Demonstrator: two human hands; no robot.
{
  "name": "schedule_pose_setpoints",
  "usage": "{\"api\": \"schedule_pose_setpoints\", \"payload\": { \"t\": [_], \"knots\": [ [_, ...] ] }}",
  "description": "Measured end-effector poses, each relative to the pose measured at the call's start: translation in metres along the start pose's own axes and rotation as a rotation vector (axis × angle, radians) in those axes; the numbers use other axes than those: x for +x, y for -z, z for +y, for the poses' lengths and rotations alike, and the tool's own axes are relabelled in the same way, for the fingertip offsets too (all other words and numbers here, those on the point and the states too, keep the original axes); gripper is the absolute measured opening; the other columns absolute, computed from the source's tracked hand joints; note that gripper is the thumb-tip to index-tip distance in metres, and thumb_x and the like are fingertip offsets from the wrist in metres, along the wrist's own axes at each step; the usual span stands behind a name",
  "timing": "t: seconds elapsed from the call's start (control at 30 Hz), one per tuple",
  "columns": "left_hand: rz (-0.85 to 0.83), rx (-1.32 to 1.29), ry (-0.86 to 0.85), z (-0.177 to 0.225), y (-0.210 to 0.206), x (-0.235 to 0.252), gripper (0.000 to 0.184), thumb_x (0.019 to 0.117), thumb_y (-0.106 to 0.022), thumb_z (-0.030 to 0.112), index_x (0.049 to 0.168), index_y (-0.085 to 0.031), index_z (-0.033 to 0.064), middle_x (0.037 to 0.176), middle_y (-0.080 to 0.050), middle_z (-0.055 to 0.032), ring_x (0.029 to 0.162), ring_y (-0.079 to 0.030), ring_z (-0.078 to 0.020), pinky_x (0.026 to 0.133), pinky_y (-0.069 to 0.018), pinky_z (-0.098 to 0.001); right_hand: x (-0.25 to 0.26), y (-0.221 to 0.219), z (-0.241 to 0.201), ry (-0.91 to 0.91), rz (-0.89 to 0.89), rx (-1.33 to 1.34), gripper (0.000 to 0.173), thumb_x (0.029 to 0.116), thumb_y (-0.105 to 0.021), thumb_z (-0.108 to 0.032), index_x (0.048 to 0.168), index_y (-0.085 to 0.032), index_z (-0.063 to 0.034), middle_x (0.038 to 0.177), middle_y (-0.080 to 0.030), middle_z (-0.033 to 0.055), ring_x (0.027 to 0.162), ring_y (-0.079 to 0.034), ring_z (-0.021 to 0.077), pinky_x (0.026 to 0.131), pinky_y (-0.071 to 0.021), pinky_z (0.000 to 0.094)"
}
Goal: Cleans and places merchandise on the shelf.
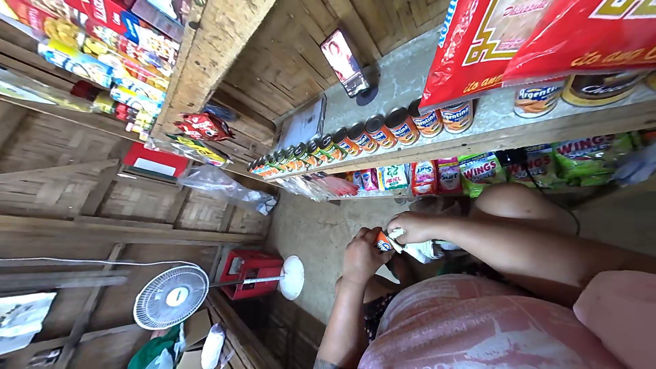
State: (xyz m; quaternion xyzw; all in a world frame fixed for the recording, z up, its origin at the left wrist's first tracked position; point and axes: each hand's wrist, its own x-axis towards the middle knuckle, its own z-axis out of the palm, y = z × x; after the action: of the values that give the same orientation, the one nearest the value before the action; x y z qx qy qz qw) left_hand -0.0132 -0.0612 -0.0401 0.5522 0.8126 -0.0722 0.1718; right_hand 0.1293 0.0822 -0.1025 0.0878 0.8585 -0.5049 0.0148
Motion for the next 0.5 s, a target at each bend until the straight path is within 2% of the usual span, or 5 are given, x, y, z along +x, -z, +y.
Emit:
{"api": "schedule_pose_setpoints", "payload": {
  "t": [0.13, 0.27, 0.4, 0.5],
  "knots": [
    [0.023, -0.001, 0.002, -0.002, -0.001, -0.001, 0.069, 0.0818, -0.079, 0.049, 0.141, -0.062, 0.0194, 0.136, -0.063, -0.0084, 0.116, -0.066, -0.0275, 0.097, -0.0555, -0.0502, -0.001, 0.001, -0.003, -0.019, 0.075, 0.075, 0.029, 0.0989, -0.062, -0.014, 0.124, -0.068, -0.0018, 0.128, -0.064, 0.0208, 0.123, -0.059, 0.0348, 0.106, -0.0436, 0.0538],
    [0.025, 0.033, -0.001, 0.003, -0.004, -0.006, 0.069, 0.0826, -0.077, 0.052, 0.141, -0.062, 0.0185, 0.136, -0.064, -0.0079, 0.115, -0.067, -0.0275, 0.094, -0.0566, -0.0507, 0.001, 0.001, -0.003, -0.057, 0.137, 0.113, 0.030, 0.0989, -0.062, -0.016, 0.124, -0.067, -0.0005, 0.127, -0.064, 0.0215, 0.122, -0.059, 0.0347, 0.106, -0.0441, 0.0537],
    [0.035, 0.044, -0.037, 0.009, -0.005, -0.011, 0.066, 0.0827, -0.077, 0.051, 0.138, -0.065, 0.0160, 0.133, -0.065, -0.0088, 0.113, -0.068, -0.0280, 0.092, -0.0571, -0.0504, 0.003, 0.002, -0.003, -0.150, 0.118, 0.067, 0.034, 0.1004, -0.061, -0.021, 0.129, -0.065, -0.0028, 0.130, -0.063, 0.0214, 0.125, -0.058, 0.0358, 0.107, -0.0434, 0.0559],
    [0.022, 0.034, -0.050, 0.010, -0.002, -0.012, 0.068, 0.0823, -0.078, 0.051, 0.140, -0.063, 0.0179, 0.134, -0.065, -0.0081, 0.113, -0.067, -0.0270, 0.094, -0.0567, -0.0500, 0.007, -0.001, 0.001, -0.170, 0.031, -0.030, 0.032, 0.0990, -0.061, -0.017, 0.128, -0.064, -0.0029, 0.127, -0.064, 0.0233, 0.123, -0.059, 0.0398, 0.103, -0.0446, 0.0608]
  ]
}}
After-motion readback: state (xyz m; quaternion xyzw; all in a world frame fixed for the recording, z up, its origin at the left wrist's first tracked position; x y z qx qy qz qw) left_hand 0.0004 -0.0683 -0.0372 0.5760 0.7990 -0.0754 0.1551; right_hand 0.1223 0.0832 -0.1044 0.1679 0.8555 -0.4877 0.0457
